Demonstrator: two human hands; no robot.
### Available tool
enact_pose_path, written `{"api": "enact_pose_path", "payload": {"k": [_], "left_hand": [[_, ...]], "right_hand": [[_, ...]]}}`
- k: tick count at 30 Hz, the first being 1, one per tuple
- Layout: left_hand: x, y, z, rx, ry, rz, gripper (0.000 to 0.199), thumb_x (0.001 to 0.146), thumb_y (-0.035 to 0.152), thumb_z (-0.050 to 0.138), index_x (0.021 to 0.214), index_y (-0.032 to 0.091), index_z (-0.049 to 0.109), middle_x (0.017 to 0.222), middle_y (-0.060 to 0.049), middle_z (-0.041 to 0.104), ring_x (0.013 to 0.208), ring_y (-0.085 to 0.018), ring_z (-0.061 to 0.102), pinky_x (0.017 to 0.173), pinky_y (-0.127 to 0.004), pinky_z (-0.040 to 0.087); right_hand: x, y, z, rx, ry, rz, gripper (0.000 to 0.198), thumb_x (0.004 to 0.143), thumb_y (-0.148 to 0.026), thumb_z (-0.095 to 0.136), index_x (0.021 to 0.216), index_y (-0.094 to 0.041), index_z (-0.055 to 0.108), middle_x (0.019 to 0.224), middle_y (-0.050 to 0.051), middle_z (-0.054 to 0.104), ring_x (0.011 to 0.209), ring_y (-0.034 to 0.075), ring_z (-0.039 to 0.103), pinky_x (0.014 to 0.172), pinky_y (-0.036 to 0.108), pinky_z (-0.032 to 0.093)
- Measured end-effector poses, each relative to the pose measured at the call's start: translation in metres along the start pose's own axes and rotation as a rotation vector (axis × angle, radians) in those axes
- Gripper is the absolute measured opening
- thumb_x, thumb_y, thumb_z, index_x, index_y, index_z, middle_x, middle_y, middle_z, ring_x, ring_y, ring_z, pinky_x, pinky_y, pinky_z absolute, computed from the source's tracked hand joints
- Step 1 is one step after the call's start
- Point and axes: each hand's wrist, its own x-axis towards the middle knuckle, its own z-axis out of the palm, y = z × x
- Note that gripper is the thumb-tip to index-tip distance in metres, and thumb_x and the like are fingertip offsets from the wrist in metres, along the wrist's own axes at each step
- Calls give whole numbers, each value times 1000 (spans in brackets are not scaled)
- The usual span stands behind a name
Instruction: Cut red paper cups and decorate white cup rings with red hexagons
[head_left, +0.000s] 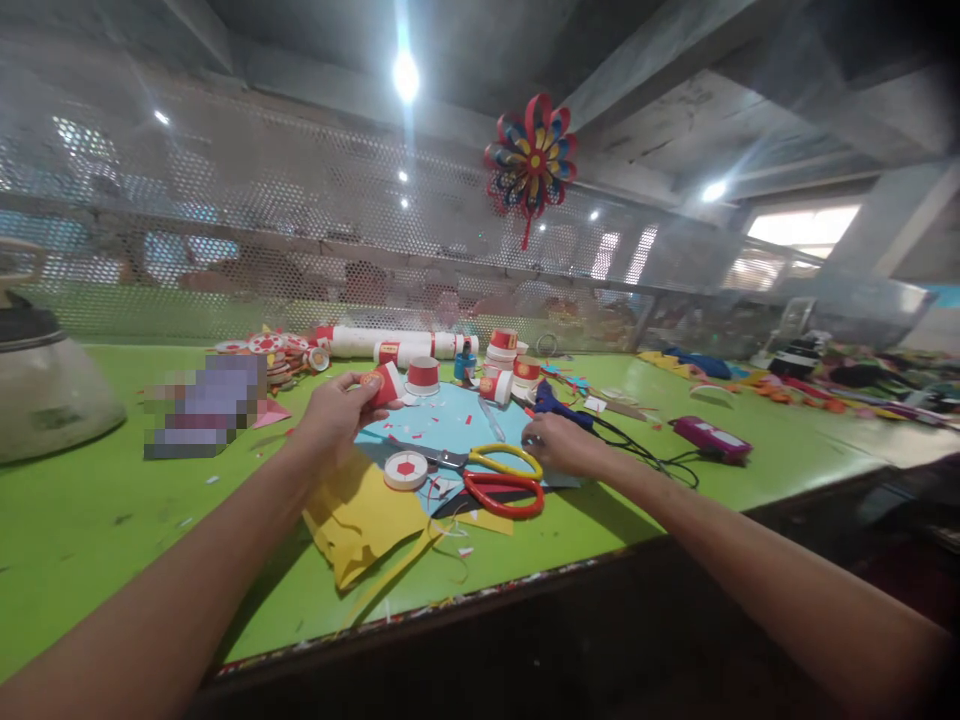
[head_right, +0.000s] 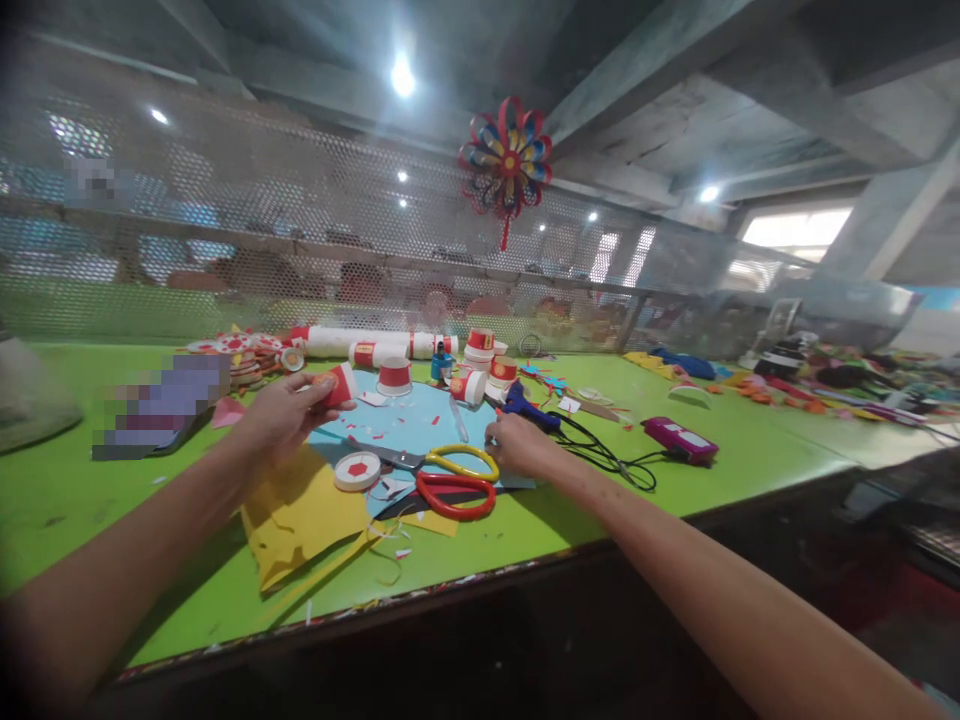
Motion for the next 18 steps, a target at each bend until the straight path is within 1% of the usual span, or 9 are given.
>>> {"api": "enact_pose_path", "payload": {"k": [5, 10, 15, 18], "left_hand": [[3, -5, 0, 1, -31, -36, 18, 79, -2, 56, 75, 14, 50, 59, 1, 63, 55, -12, 68, 49, -15, 52], [2, -10, 3, 20, -77, -46, 14, 78, 0, 59, 76, 12, 54, 61, -2, 66, 56, -13, 69, 49, -15, 51], [1, -13, 3, 42, -73, -31, 12, 78, 5, 62, 75, 13, 54, 63, -2, 66, 55, -14, 69, 45, -15, 49], [4, -16, 1, 48, -41, -10, 12, 79, 9, 62, 75, 15, 52, 63, 0, 63, 55, -15, 69, 43, -15, 47]], "right_hand": [[0, 7, -10, -67, -4, 35, 24, 92, -30, 55, 113, -16, 59, 114, 7, 62, 94, 19, 63, 80, 39, 53], [-4, 13, -19, -122, 22, 97, 26, 92, -30, 55, 114, -16, 58, 116, 8, 61, 97, 20, 62, 82, 40, 52], [-10, 15, -16, -147, -18, 114, 27, 92, -29, 56, 115, -16, 58, 117, 8, 60, 97, 20, 62, 82, 40, 52], [-12, 14, -12, -160, -4, 114, 26, 92, -29, 56, 115, -17, 58, 118, 9, 60, 97, 20, 62, 82, 40, 52]]}}
